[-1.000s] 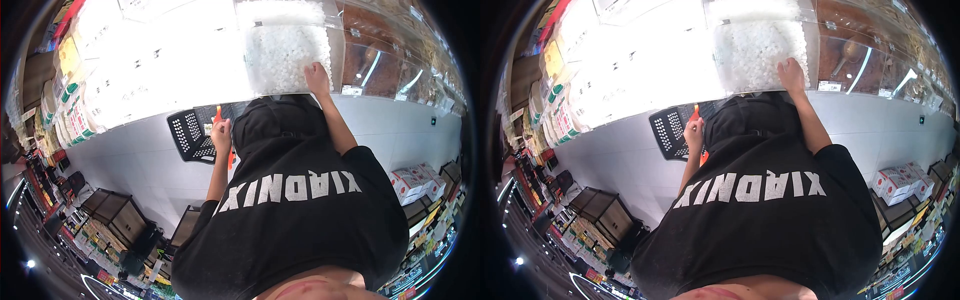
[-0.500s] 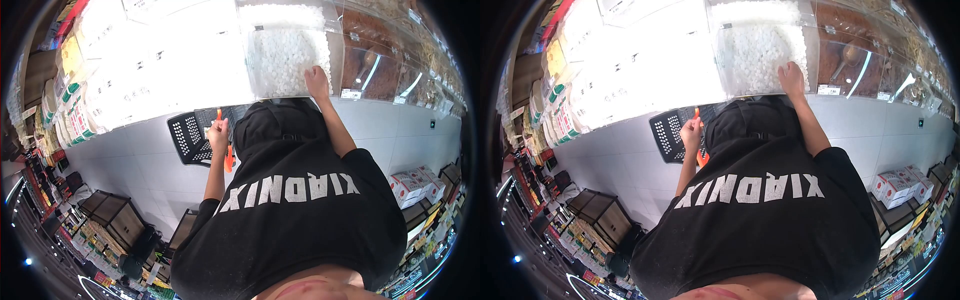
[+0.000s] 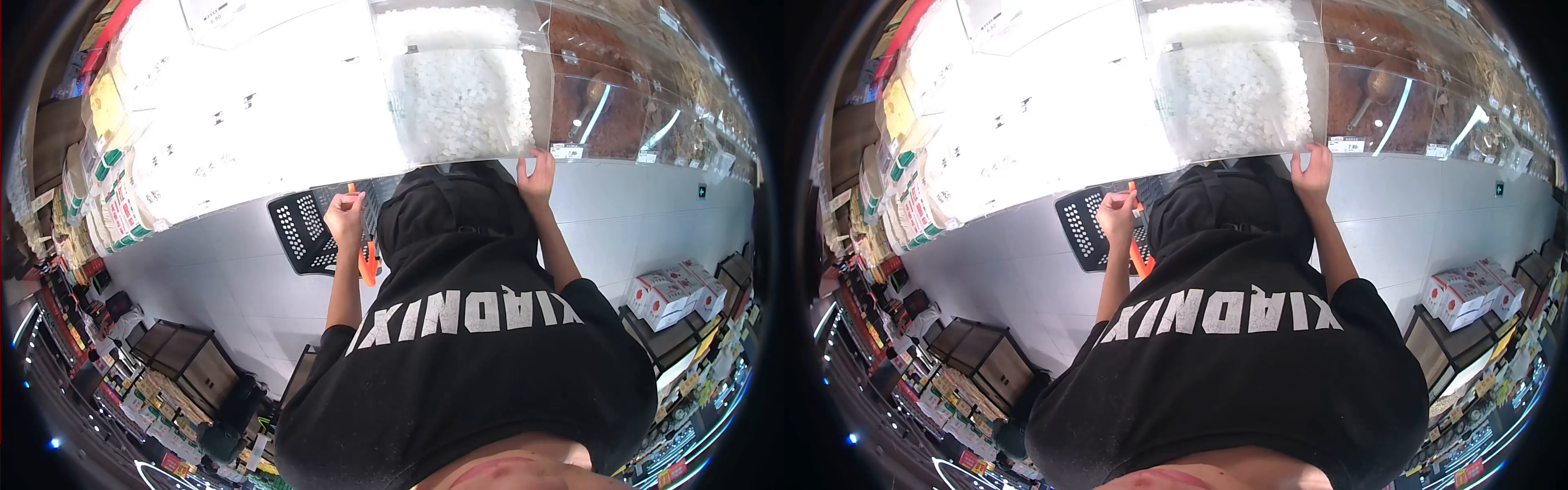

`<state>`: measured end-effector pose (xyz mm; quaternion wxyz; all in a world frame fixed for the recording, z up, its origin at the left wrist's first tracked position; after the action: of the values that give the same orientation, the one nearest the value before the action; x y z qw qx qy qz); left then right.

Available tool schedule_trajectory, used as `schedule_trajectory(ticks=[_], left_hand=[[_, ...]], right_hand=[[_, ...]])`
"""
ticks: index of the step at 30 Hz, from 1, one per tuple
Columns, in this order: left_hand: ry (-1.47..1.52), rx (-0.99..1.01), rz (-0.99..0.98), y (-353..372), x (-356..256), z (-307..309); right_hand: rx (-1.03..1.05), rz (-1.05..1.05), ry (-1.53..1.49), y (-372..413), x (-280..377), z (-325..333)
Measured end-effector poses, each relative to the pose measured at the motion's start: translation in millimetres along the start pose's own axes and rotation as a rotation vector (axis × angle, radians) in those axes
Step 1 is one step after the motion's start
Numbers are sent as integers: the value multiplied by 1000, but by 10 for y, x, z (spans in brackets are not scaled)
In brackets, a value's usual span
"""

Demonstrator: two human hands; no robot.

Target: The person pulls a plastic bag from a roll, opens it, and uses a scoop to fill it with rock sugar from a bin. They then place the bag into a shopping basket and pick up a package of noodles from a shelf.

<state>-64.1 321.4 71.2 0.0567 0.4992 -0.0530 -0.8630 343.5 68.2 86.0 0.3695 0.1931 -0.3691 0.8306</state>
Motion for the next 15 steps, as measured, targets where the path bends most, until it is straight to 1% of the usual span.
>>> schedule_trajectory(ticks=[2, 3, 6, 7, 8, 10, 12, 13, 15], left_hand=[[-15, 57, 73, -56, 96, -40], [-97, 45, 88, -35, -152, -11], [38, 0, 112, -206, -96, 65], [74, -46, -14, -311, -215, 119], [-58, -39, 1, -430, -171, 200], [154, -176, -152, -635, -332, 371], [109, -190, -155, -773, -344, 507], [16, -188, -160, -822, -323, 548], [-59, -235, -195, -809, -327, 627]], right_hand=[[-16, 31, 31, 4, 4, 57], [-12, 26, 45, -18, 25, 62], [-8, -16, 67, -75, 37, -39], [-9, -36, 70, -102, 52, -94], [-1, -53, 60, -123, 82, -161], [14, -84, 37, -210, 144, -289], [59, -95, 7, -251, 98, -478], [73, -96, 6, -273, 104, -551], [104, -101, 21, -294, 101, -668]])
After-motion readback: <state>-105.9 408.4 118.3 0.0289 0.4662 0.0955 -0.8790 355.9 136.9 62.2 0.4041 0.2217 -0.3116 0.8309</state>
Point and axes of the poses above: each hand's wrist, its own y-axis away from the middle knuckle, its own z-axis out of the back of the hand, x = y × z, the point moved 10 cm from there along -y, towards the middle knuckle, and after that the axes turned 15 degrees about -x, right-handed, at the moved point
